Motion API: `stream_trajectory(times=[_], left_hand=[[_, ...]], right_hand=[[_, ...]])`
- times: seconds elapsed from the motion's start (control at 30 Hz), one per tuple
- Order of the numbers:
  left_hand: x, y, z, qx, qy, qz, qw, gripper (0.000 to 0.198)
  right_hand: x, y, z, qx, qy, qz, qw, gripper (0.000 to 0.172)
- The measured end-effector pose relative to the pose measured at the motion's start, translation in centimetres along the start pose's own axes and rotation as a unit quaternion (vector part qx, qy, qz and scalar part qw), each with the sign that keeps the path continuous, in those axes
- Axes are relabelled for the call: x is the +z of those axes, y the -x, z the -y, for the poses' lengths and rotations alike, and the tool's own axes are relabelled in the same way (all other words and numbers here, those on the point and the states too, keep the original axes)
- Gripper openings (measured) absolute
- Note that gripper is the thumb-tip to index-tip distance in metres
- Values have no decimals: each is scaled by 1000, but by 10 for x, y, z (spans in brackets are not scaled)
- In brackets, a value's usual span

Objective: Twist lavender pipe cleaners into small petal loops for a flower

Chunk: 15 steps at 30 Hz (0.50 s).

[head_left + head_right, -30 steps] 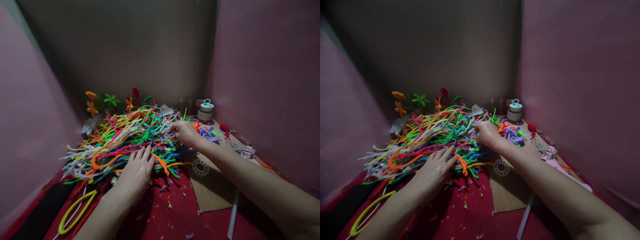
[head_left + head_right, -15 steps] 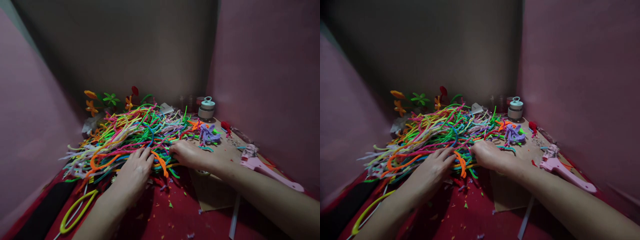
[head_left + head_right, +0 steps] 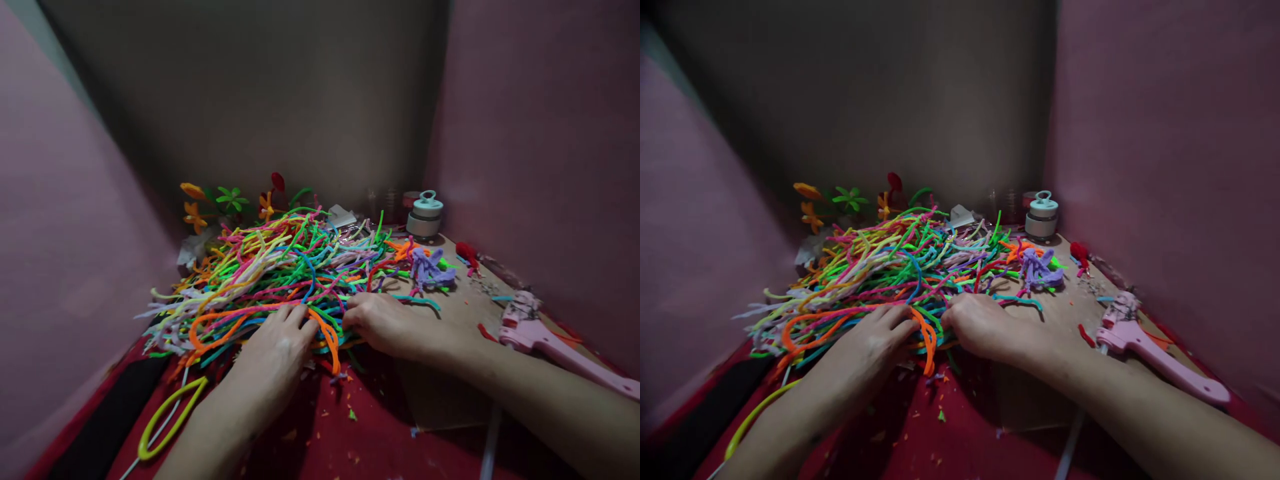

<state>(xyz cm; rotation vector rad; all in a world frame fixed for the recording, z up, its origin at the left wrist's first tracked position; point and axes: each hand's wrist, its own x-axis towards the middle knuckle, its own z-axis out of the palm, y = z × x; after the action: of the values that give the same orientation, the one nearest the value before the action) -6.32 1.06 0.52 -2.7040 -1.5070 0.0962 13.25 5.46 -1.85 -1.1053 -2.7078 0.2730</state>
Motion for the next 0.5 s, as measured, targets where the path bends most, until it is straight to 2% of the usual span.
stream_trajectory(times=[0.1, 0.17, 0.33, 0.5], left_hand=[[4, 0, -2, -19, 11, -25, 999, 55], [6, -1, -3, -17, 12, -16, 1000, 62], [2, -1, -7, -19, -14, 51, 998, 33], [0, 1, -9, -16, -48, 55, 997, 24]], right_hand=[[3, 1, -1, -14, -15, 15, 1000, 20], [4, 3, -2, -31, -28, 35, 999, 19], [2, 7, -3, -49, -40, 66, 996, 18], [-6, 10, -9, -42, -118, 95, 988, 23]])
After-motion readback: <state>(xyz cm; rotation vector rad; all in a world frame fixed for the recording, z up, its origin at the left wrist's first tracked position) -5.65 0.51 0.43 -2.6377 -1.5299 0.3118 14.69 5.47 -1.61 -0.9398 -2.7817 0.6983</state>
